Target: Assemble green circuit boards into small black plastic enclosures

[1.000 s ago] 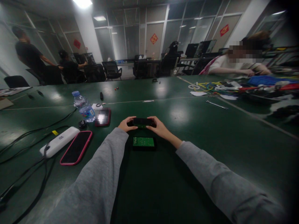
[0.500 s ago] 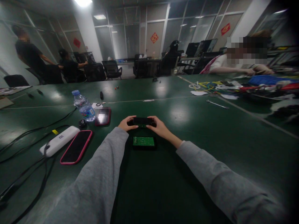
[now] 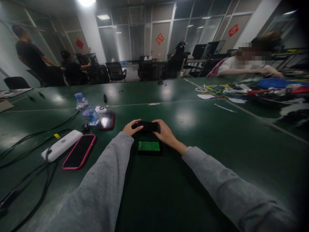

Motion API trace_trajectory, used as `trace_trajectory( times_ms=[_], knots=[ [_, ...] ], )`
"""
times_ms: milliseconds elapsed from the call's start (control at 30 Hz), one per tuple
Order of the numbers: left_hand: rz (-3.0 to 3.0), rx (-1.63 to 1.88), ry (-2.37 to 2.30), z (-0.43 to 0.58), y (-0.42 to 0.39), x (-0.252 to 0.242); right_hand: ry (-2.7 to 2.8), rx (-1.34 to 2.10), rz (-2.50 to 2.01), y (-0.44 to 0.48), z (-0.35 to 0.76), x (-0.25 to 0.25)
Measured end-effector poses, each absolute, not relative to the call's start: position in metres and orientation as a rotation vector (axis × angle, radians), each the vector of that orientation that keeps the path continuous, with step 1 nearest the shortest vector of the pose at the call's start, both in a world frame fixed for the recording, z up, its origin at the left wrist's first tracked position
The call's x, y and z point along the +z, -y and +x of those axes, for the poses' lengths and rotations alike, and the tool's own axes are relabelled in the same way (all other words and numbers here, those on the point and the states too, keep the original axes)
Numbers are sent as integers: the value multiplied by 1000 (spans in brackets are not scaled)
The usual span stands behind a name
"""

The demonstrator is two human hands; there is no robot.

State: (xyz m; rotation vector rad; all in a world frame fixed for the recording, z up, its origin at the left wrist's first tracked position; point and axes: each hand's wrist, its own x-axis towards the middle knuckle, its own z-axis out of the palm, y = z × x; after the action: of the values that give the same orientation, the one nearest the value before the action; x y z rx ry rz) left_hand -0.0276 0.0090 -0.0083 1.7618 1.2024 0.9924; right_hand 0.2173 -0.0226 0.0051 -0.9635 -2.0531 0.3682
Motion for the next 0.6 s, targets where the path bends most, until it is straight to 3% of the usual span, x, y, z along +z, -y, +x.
trace_trajectory(
  times_ms=[233, 600],
  knots=[
    [1759, 1036, -1135, -26, -3, 1, 2173, 198, -854, 24, 218, 6],
    [1783, 1018, -1027, -29, -2, 2, 2082, 549, -908, 25, 219, 4]
  ],
)
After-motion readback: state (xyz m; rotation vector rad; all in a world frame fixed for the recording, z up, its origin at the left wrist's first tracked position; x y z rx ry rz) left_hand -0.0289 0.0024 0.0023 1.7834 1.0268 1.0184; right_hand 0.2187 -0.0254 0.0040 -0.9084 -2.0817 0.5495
